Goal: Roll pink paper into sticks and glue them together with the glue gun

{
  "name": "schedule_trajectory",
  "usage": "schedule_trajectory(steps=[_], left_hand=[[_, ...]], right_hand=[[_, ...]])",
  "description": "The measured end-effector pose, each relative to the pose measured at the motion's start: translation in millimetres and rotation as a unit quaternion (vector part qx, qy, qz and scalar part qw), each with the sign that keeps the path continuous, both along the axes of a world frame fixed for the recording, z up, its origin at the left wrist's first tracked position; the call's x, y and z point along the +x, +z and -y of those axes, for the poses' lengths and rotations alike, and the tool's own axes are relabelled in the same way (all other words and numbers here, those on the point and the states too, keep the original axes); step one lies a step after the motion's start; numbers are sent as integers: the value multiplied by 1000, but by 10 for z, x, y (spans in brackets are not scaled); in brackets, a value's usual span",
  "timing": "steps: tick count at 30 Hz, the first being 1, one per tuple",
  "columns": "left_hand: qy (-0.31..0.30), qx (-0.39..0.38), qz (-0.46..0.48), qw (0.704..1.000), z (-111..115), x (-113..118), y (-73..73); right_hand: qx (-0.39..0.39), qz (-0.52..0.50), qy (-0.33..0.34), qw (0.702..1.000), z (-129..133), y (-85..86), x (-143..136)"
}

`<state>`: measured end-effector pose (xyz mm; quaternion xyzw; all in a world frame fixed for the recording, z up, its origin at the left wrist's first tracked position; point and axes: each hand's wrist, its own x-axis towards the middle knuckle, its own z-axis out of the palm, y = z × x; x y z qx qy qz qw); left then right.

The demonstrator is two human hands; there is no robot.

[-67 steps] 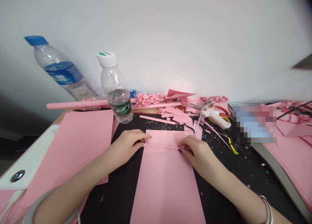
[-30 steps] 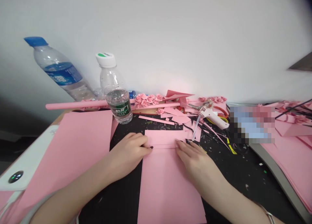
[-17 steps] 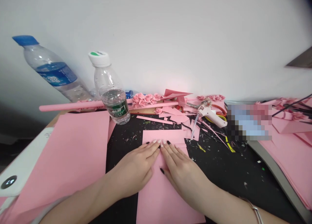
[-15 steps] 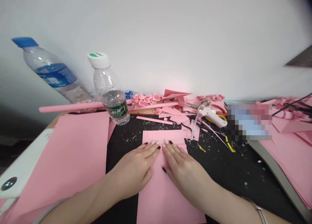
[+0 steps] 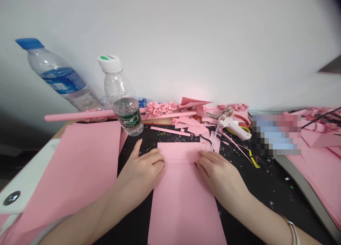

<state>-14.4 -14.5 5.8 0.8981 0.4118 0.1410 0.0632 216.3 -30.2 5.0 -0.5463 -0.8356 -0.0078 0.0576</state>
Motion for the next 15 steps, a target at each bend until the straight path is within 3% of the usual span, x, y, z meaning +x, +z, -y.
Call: schedule_trajectory(steps=[9, 15], left_hand=[[14, -125, 82, 989, -190, -96, -100], [13, -82, 73, 994, -215, -125, -114]], right_hand=[[-102, -207, -43, 972, -158, 1, 53], [-109, -217, -30, 970, -137, 20, 68]])
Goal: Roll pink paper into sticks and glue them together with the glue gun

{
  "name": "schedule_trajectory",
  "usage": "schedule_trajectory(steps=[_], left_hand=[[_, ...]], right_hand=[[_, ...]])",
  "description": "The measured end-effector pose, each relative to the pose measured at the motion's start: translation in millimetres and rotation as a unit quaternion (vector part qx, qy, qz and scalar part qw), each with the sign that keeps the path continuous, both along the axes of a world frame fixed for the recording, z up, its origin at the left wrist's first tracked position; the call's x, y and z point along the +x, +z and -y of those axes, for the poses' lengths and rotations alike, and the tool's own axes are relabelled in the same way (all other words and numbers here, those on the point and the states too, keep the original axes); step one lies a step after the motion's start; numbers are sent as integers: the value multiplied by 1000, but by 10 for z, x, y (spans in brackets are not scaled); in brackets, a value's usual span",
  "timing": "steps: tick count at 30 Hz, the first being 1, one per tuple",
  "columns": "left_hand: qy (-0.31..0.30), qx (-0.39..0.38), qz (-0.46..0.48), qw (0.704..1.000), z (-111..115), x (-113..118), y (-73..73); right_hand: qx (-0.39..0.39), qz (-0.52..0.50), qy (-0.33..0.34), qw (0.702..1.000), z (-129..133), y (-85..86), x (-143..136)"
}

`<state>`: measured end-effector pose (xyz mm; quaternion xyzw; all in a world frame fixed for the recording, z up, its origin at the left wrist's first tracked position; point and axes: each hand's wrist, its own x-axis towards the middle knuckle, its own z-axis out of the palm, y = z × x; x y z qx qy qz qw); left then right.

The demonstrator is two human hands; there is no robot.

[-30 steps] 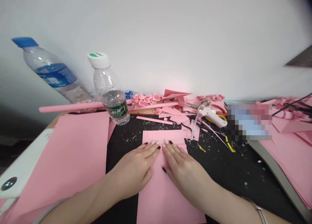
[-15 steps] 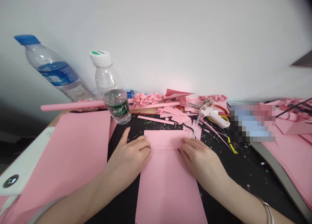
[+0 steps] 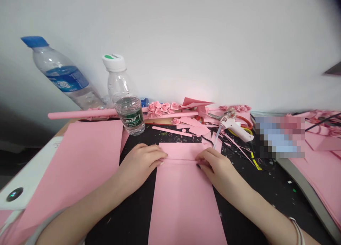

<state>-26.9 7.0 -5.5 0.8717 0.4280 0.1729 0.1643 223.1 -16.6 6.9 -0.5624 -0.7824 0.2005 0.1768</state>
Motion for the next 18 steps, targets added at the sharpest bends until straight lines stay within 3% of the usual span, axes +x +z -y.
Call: schedule_trajectory(steps=[10, 18], left_hand=[[-38, 99, -41, 994, 24, 9, 3], [-71, 15, -100, 992, 172, 41, 193]], right_hand=[[96, 82, 55, 991, 15, -72, -16], [177, 194, 97, 960, 217, -69, -159]])
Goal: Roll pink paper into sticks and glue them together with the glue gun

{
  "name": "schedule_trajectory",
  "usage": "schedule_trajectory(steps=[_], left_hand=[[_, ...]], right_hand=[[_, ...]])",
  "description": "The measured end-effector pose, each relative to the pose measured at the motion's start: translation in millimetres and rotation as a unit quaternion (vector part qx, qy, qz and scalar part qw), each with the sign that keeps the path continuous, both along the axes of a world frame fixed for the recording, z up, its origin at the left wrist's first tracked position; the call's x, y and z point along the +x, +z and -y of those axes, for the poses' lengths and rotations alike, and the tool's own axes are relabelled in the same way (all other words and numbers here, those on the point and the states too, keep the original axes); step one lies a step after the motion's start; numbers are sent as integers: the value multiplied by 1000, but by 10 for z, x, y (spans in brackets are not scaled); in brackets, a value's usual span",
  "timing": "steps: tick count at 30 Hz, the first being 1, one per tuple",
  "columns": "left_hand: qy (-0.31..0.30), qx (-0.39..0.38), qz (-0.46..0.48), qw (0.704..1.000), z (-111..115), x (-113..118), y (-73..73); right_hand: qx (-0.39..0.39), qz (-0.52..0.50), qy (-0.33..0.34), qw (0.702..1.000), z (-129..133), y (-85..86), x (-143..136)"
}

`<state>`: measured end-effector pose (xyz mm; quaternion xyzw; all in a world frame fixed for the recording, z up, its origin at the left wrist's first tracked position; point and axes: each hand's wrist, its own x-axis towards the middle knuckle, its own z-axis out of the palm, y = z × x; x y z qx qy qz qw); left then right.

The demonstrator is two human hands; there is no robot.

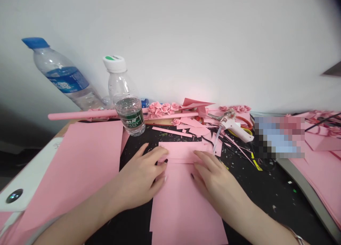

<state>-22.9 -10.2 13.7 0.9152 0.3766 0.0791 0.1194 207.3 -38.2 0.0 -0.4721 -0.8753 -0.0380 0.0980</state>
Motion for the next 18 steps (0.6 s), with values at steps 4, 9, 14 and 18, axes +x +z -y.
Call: schedule_trajectory(steps=[4, 9, 14, 18], left_hand=[[-47, -3, -12, 999, 66, 74, -110], [-54, 23, -3, 998, 85, 144, -242], [-21, 20, -18, 999, 65, 82, -180], [24, 36, -23, 999, 55, 41, -140]], right_hand=[[2, 32, 40, 999, 90, -148, -155], [-18, 31, 46, 998, 96, -191, -215], [4, 75, 2, 997, 79, -113, -48], [33, 94, -21, 995, 44, -74, 123]])
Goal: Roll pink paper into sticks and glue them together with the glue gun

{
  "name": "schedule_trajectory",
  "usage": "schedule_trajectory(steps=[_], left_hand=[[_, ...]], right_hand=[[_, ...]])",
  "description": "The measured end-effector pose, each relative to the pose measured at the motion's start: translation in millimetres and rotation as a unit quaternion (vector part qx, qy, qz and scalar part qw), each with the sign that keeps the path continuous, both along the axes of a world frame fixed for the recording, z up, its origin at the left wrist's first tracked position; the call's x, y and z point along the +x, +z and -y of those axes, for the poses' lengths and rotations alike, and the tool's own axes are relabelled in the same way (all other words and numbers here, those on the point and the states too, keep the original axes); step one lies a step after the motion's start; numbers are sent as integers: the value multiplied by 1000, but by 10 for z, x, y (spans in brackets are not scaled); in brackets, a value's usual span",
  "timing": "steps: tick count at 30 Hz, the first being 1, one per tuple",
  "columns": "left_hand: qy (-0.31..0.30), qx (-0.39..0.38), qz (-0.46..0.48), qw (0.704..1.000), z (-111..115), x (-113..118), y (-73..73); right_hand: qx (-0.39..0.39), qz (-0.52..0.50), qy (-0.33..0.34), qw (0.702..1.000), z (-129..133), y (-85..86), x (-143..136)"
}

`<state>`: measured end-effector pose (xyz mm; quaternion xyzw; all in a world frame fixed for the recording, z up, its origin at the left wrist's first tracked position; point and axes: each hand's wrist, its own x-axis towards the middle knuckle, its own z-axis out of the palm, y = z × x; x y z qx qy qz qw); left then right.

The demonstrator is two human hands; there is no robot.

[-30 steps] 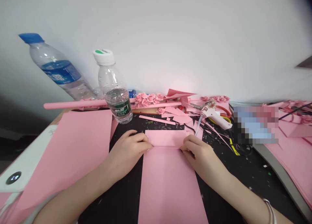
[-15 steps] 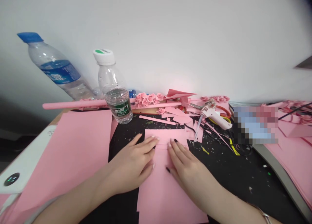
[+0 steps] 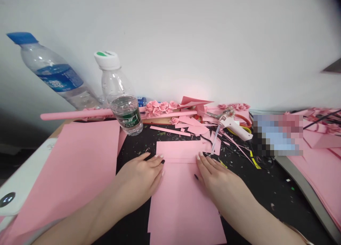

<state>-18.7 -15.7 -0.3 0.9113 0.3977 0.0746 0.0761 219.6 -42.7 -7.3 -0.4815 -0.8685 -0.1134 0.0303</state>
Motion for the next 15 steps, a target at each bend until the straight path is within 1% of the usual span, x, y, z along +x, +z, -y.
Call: schedule_trajectory(steps=[2, 5, 7, 9, 11, 13, 15], left_hand=[[15, 18, 17, 1000, -5, 1, 6], [25, 51, 61, 996, -22, -2, 12], [25, 59, 82, 995, -42, -19, 17], [24, 49, 89, 995, -68, -46, 19], [23, 30, 93, 995, -97, -74, 7], [24, 13, 102, 994, -125, -93, -24], [18, 3, 116, 993, -145, -101, -69]], right_hand=[[-14, -22, -15, 1000, -32, 28, 42], [-55, -93, -53, 993, -85, 75, 48], [-73, -134, -58, 987, -113, 96, 35], [-89, -169, -56, 980, -132, 107, 25], [-119, -202, -74, 969, -151, 111, 22], [-152, -233, -93, 956, -175, 116, 23], [-174, -257, -95, 946, -201, 126, 26]])
